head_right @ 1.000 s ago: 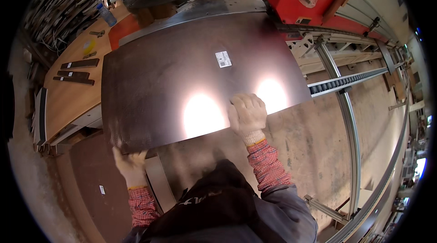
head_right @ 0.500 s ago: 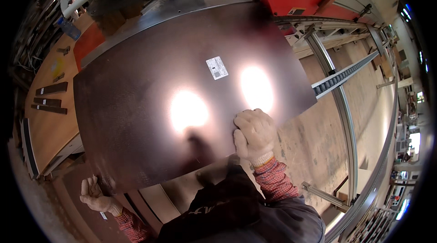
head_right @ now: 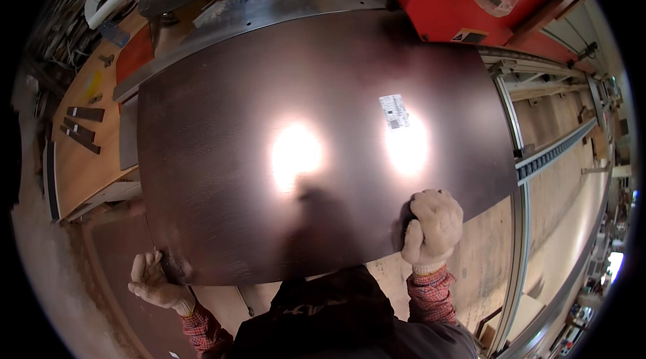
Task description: The person repeatedly picks up large brown rectangular panels from a stack on the floor, carries them to a roller conveyor, and places them on top of the existing stack. The person handles each panel one at a time, maintaining a consistent stacking pattern.
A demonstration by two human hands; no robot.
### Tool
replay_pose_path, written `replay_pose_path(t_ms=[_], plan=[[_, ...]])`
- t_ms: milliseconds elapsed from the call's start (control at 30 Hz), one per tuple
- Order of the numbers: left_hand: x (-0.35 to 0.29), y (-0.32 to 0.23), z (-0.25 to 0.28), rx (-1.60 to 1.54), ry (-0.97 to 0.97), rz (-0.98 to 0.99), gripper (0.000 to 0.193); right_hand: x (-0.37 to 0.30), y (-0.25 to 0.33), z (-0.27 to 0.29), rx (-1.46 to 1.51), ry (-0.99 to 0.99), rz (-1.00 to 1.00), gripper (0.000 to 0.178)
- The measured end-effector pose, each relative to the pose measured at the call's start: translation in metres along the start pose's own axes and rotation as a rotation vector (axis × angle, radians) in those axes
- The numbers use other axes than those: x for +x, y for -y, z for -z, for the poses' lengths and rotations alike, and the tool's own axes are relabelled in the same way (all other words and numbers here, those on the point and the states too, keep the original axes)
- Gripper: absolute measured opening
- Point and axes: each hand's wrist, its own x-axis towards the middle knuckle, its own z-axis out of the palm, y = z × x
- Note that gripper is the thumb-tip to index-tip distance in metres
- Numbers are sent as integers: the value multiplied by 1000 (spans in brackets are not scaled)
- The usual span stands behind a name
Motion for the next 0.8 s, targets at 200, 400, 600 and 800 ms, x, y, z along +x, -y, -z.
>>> replay_pose_path(t_ms=[200, 400, 600, 800], plan=[[-56, -16, -36, -78, 62, -66, 75, -18, -59, 28, -33, 21, -96, 25], [-109, -43, -80, -28, 169, -41, 79, -30, -126, 54, -32, 21, -157, 32], [-160, -69, -129, 33, 228, -59, 72, -32, -193, 83, -8, 4, -175, 30], [-194, -94, -167, 130, 467, -174, 72, -27, -125, 91, 47, -124, -111, 30]])
